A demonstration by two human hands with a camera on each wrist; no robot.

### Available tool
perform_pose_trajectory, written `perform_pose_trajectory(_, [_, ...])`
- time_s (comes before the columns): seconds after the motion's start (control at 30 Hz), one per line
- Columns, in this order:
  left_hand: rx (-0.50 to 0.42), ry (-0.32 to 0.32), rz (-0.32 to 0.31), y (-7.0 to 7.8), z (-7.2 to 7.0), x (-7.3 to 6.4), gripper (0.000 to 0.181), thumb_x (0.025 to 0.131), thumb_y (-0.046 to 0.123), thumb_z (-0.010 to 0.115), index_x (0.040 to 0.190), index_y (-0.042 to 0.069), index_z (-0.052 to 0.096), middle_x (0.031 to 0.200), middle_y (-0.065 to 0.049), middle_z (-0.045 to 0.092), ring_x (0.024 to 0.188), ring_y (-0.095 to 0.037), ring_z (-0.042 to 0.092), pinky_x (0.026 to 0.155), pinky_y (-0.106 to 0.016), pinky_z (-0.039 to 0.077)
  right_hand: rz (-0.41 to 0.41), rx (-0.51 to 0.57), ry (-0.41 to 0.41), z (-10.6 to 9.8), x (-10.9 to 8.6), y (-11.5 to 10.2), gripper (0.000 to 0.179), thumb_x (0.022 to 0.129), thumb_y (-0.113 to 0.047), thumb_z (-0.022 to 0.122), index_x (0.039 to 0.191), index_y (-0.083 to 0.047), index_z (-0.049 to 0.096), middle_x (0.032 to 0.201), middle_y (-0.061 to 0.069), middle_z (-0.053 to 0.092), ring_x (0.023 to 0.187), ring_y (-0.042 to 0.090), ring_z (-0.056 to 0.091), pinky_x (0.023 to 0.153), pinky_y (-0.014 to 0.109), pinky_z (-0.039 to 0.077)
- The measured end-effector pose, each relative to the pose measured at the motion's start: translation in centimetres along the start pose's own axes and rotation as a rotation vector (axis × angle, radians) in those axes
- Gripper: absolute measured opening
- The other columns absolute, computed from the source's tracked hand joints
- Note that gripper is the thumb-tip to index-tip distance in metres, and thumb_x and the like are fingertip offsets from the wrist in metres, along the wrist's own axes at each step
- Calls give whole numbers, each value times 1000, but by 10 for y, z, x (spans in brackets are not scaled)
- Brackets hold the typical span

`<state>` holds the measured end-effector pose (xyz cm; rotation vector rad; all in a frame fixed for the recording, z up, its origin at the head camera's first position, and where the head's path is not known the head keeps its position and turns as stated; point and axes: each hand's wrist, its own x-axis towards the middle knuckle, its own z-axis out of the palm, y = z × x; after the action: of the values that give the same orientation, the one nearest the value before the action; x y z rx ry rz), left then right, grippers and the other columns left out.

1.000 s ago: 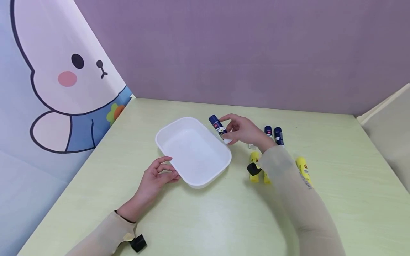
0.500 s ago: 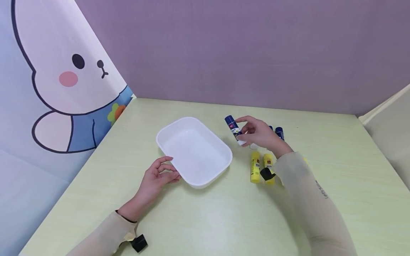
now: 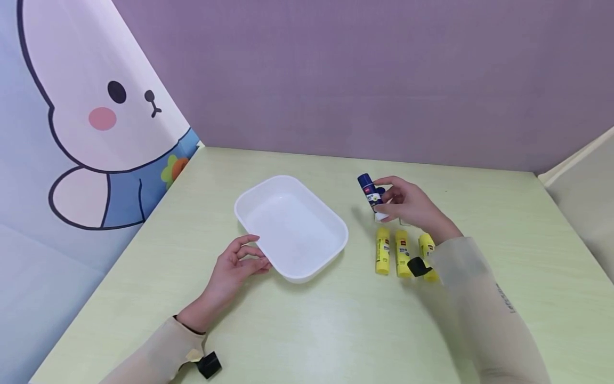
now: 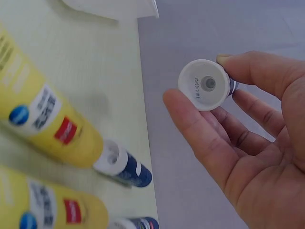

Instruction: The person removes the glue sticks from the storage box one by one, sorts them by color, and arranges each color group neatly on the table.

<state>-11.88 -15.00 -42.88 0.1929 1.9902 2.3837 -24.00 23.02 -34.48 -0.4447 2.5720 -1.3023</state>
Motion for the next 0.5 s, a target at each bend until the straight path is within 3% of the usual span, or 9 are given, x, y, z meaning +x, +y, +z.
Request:
perform_pose_trajectory(0.4, [3,8,3,-1,1,2,53,86,-19,63,134,-11,40,90,-6,66,78,-16,72,78,-37,63,2,-49,58,-20,-11,24,62,97,-12,66,150,-6,36,114,23,57,86,26,70,76,37,62])
perform_pose_trajectory(0.5, [1,11,0,-1,2,2,53,86,-19,63,134,-11,41,90,-7,66,78,-16,72,78,-37,63,20,-51,70,-25,-14,30,63,97,-13,66,151,-5,34,116,23,56,87,20,68,80,35,62])
